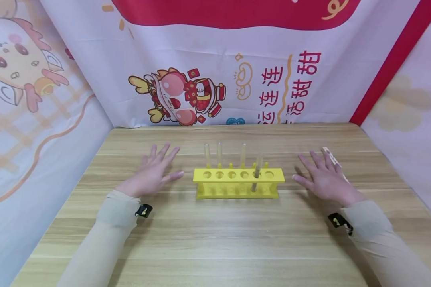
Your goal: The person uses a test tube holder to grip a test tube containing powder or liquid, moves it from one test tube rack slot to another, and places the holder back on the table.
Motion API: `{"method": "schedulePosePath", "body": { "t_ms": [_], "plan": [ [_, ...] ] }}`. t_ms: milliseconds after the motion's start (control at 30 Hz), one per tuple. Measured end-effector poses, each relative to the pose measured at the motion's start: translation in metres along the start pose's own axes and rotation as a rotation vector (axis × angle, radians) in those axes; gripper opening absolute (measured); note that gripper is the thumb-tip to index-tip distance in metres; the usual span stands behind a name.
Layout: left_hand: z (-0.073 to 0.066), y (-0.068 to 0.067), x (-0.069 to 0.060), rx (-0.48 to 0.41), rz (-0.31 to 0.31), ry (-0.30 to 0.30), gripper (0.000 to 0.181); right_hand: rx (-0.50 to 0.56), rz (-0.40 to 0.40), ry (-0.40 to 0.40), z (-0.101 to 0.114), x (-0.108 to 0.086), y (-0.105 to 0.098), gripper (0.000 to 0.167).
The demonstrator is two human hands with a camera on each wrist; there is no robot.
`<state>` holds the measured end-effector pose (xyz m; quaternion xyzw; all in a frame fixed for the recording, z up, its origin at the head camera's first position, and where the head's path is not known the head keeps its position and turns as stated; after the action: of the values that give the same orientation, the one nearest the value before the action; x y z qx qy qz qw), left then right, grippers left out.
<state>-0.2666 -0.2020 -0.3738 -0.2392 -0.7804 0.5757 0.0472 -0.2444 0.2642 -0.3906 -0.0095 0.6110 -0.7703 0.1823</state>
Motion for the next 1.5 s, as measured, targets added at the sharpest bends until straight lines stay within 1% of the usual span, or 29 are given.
{"method": "schedulePosePath", "body": {
  "t_ms": [133,233,300,400,533,600,700,800,933,1033,1167,1367,1500],
  "plan": [
    [-0.011,-0.002,0.0,-0.177,-0.003,0.1,0.085,0.055,-0.042,-0.008,-0.006,0.0,-0.006,0.082],
    [-0.018,-0.002,-0.001,-0.32,-0.002,0.145,0.089,0.063,-0.075,-0.008,-0.012,0.001,-0.014,0.081],
    [-0.022,-0.002,-0.002,-0.41,-0.001,0.151,0.09,0.053,-0.099,-0.013,-0.015,0.0,-0.02,0.08],
    [-0.026,0.001,-0.002,-0.568,0.012,0.156,0.09,0.077,-0.14,-0.02,-0.021,-0.003,-0.029,0.072],
    [-0.03,0.01,-0.001,-0.759,0.057,0.171,0.082,0.109,-0.189,-0.018,-0.034,-0.007,-0.038,0.066],
    [-0.031,0.016,0.0,-0.825,0.079,0.17,0.078,0.11,-0.203,-0.001,-0.044,-0.007,-0.04,0.064],
    [-0.033,0.025,0.003,-0.903,0.106,0.166,0.074,0.112,-0.183,0.053,-0.062,-0.005,-0.041,0.061],
    [-0.032,0.032,0.006,-0.933,0.113,0.15,0.07,0.094,-0.126,0.112,-0.078,-0.004,-0.038,0.059],
    [-0.033,0.041,0.01,-0.943,0.123,0.128,0.062,0.074,-0.035,0.172,-0.094,-0.004,-0.034,0.062],
    [-0.036,0.046,0.013,-0.948,0.13,0.133,0.055,0.076,0.005,0.202,-0.102,-0.004,-0.031,0.064],
    [-0.04,0.05,0.015,-0.948,0.116,0.139,0.049,0.075,0.006,0.2,-0.109,0.0,-0.03,0.064],
    [-0.042,0.05,0.02,-0.934,0.091,0.117,0.042,0.087,-0.027,0.175,-0.115,0.006,-0.026,0.056],
    [-0.041,0.052,0.023,-0.911,0.089,0.122,0.038,0.098,-0.026,0.191,-0.118,0.009,-0.023,0.053]
  ]
}}
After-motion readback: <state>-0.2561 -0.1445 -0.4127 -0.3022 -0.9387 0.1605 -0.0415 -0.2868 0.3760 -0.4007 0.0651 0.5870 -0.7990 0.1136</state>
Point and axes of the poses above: each hand's wrist, its own x-axis towards the middle knuckle, its own y-axis out of the palm, z = x × y, the point moved 6 cm from there along x, towards the middle knuckle, and after that the axes turned 8 degrees about z, right-handed, at the moved point
